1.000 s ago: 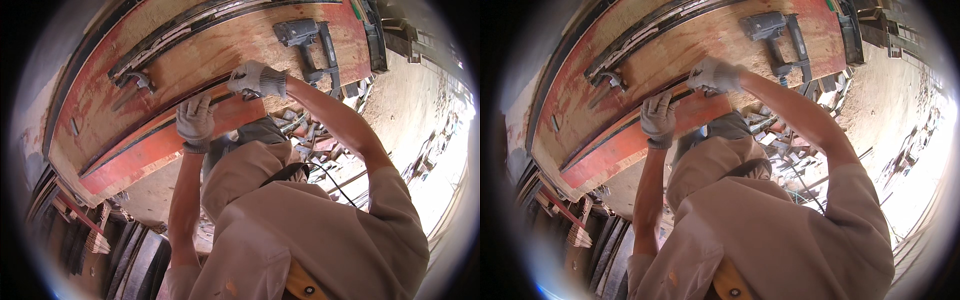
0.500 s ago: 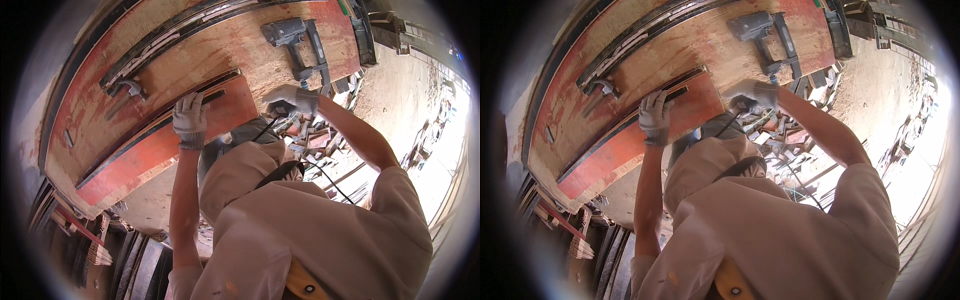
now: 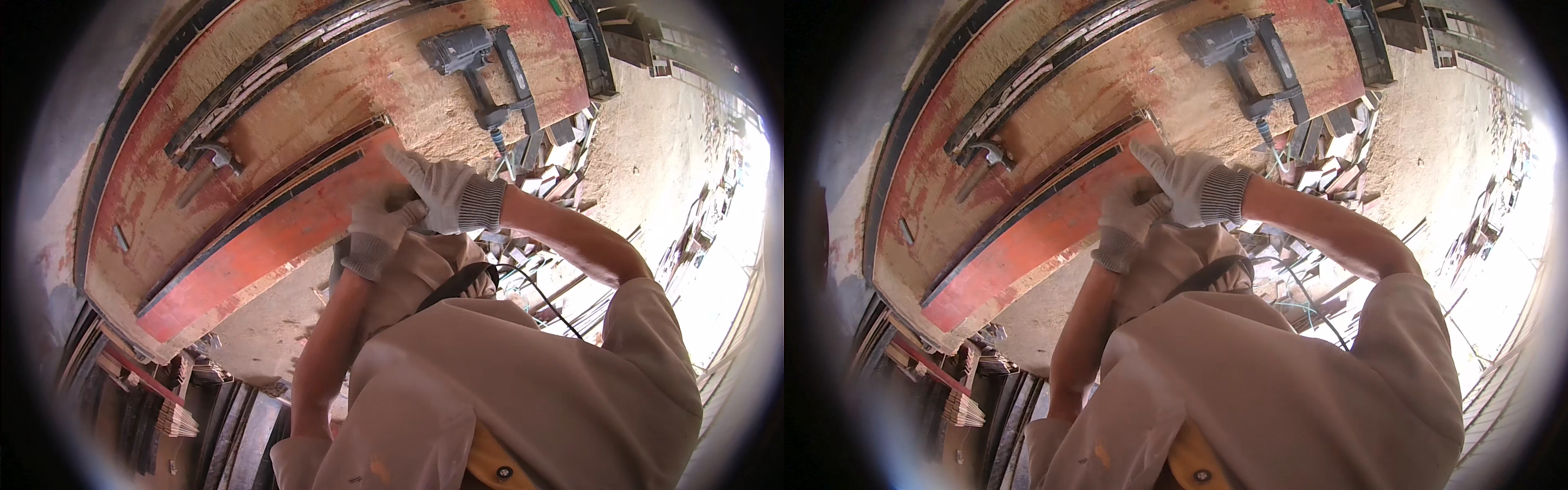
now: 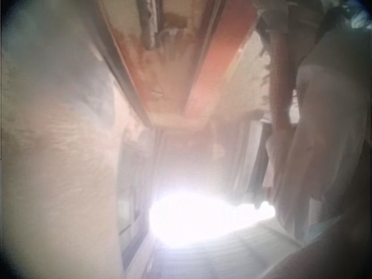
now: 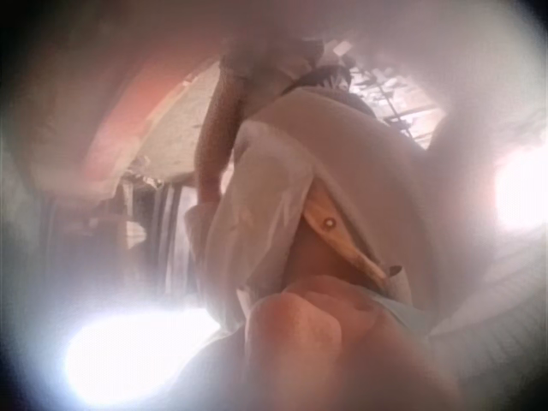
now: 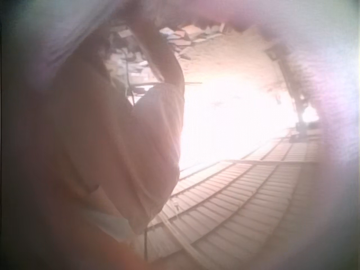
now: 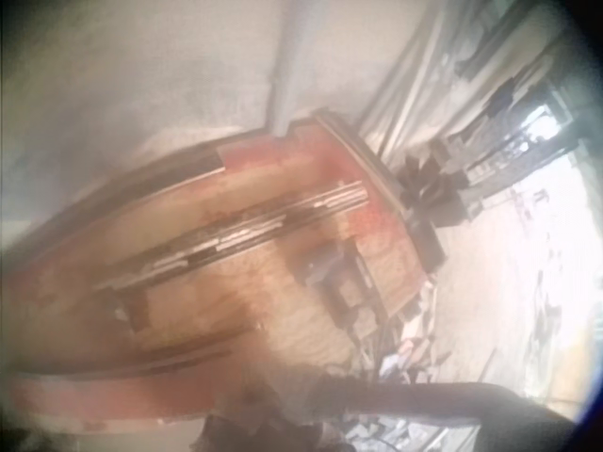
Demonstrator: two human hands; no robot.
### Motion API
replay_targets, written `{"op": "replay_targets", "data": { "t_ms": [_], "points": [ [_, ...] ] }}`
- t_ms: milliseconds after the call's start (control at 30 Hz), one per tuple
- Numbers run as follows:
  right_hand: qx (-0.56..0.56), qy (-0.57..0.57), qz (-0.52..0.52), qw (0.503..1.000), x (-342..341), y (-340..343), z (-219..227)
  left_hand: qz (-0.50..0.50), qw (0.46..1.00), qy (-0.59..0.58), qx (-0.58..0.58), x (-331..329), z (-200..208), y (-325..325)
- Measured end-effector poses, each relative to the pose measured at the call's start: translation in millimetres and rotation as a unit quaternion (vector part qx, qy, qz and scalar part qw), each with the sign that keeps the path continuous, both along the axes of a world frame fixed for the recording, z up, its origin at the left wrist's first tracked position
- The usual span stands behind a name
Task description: The person assembles wooden panels by measuring, cutting, and nailing them together on a workbench. They handle multiple pieces, align edges, and use a nail gun to secure joints.
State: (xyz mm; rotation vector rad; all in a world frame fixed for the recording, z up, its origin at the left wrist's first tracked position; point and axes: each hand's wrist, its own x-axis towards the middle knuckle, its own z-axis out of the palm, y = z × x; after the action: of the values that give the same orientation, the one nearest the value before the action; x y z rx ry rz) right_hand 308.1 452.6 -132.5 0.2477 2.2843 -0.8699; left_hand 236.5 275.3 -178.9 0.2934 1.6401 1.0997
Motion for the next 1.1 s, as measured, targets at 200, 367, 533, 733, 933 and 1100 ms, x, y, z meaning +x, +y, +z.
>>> {"op": "replay_targets", "data": {
  "t_ms": [200, 367, 533, 733, 933, 1100],
  "points": [
    [-0.122, -0.078, -0.035, 0.989, 18.9, 67.4, -21.6, 0.088, 0.992, -0.089, -0.018, -39.8, -6.3, -22.4],
    [0.053, -0.067, -0.03, 0.996, 37.9, 149.9, -67.4, 0.01, 0.857, 0.512, -0.048, -73.1, -48.1, -46.6],
    [0.133, -0.063, 0.01, 0.989, 37.2, 175.2, -100.5, -0.085, 0.823, 0.548, -0.12, -95.5, -83.8, -70.1],
    [0.147, -0.031, 0.047, 0.987, 9.4, 166.1, -111.4, -0.069, 0.823, 0.559, -0.071, -96.7, -90.5, -75.5],
    [0.139, -0.062, 0.041, 0.988, -3.9, 157.0, -118.4, -0.07, 0.835, 0.537, -0.095, -96.6, -83.2, -71.4],
    [0.139, -0.045, 0.053, 0.988, -6.1, 153.5, -118.2, -0.078, 0.833, 0.538, -0.104, -97.1, -82.7, -73.0]
  ]
}}
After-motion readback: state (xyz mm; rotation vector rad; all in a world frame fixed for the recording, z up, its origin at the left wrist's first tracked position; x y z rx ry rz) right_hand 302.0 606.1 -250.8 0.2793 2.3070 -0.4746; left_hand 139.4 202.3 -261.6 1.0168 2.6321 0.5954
